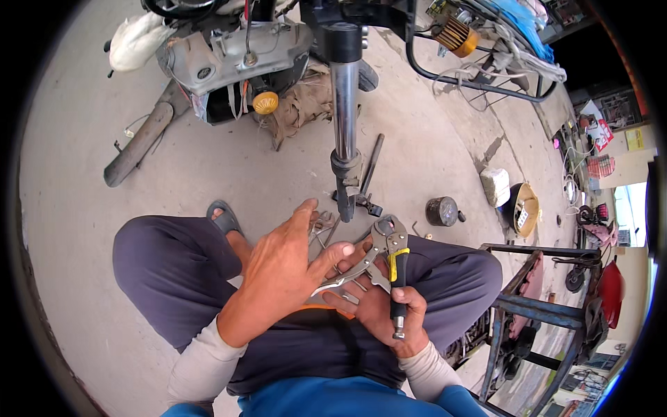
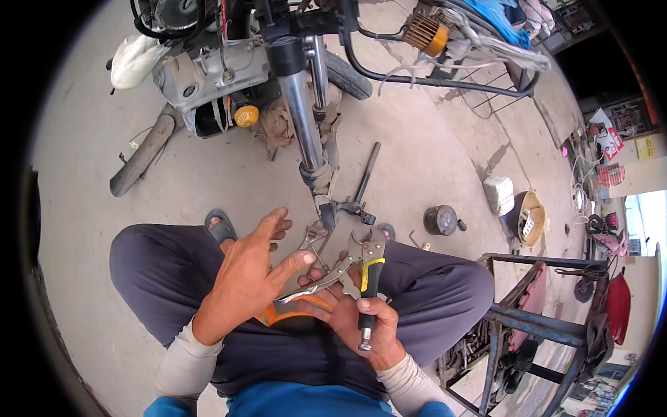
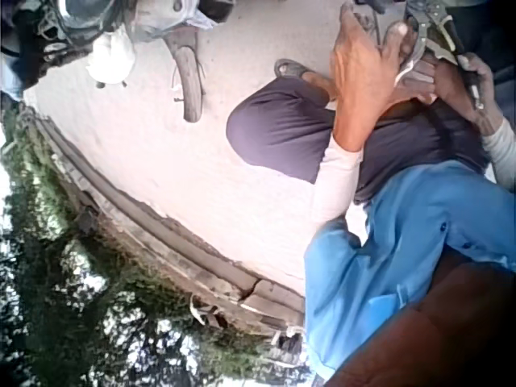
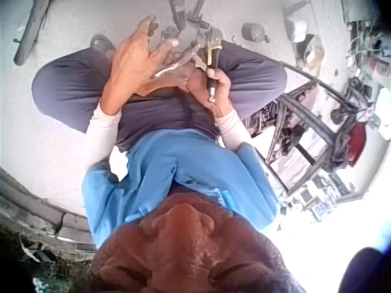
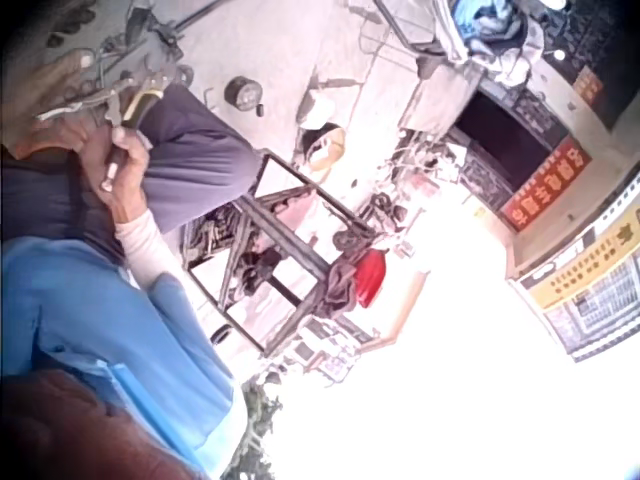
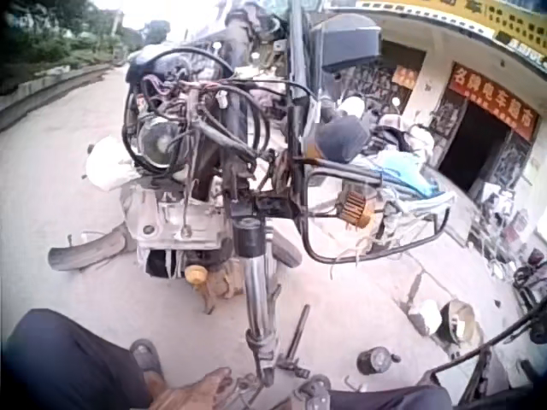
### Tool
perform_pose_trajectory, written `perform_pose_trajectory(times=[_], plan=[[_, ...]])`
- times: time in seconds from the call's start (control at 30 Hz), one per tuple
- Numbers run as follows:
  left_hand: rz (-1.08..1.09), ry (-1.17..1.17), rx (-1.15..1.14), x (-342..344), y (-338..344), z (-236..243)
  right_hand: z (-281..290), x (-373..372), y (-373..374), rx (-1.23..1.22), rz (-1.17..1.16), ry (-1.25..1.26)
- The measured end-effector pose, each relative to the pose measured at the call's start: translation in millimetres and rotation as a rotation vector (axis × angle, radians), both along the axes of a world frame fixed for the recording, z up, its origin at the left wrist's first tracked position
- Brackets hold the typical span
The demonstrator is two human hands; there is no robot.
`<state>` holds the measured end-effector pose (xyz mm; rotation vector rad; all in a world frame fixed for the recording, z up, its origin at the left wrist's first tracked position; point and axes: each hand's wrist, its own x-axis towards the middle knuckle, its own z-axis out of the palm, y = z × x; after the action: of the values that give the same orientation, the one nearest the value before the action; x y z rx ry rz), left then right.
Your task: The person uses locking pliers to grip and pull a metal component from a motorcycle front fork while sitting on a stool.
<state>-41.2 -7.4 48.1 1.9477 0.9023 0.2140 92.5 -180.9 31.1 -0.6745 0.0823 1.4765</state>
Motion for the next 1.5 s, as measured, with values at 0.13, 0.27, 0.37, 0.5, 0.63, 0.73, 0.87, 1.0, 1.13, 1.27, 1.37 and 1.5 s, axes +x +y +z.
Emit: perform_pose_trajectory(times=[0.13, 0.27, 0.37, 0.5, 0.63, 0.73, 0.87, 1.0, 1.13, 1.27, 1.37, 1.5], plan=[[0.060, -0.001, -0.048, 35.7, 18.7, -8.3, -21.4, 4.0, 6.6, 0.064, -0.016, 0.016], [-0.003, -0.134, -0.136, 52.1, 31.3, -36.5, -39.6, -1.2, 1.1, 0.063, -0.053, -0.024], [-0.001, 0.031, -0.021, 55.5, 24.7, -28.3, -45.8, -4.9, -4.2, 0.018, -0.065, -0.058], [-0.001, -0.006, -0.039, 45.1, 28.7, -43.5, -58.9, -6.2, -7.8, -0.025, -0.061, -0.039], [-0.031, 0.029, -0.211, 44.2, 34.0, -37.6, -60.1, 2.3, -3.8, -0.064, -0.018, -0.055], [-0.012, -0.023, -0.278, 44.1, 34.2, -35.5, -65.0, 1.7, -1.6, -0.022, 0.009, -0.051], [0.071, -0.099, -0.379, 38.7, 31.9, -42.7, -63.2, 4.4, -1.8, -0.029, 0.076, -0.078], [0.151, -0.165, -0.449, 25.5, 28.8, -59.0, -67.3, 5.3, -3.7, 0.017, 0.207, -0.297], [0.155, -0.223, -0.462, 27.1, 19.9, -58.7, -65.8, 8.6, -3.8, 0.025, 0.283, -0.444], [0.148, -0.200, -0.501, 22.2, 15.7, -60.3, -61.1, 10.0, -3.9, -0.008, 0.251, -0.475], [0.101, -0.115, -0.527, 15.5, 12.0, -62.1, -61.1, 7.5, -4.7, -0.007, 0.259, -0.604], [-0.048, -0.078, -0.678, 5.7, 1.2, -64.6, -74.4, -6.9, -6.6, 0.018, 0.168, -0.935]])
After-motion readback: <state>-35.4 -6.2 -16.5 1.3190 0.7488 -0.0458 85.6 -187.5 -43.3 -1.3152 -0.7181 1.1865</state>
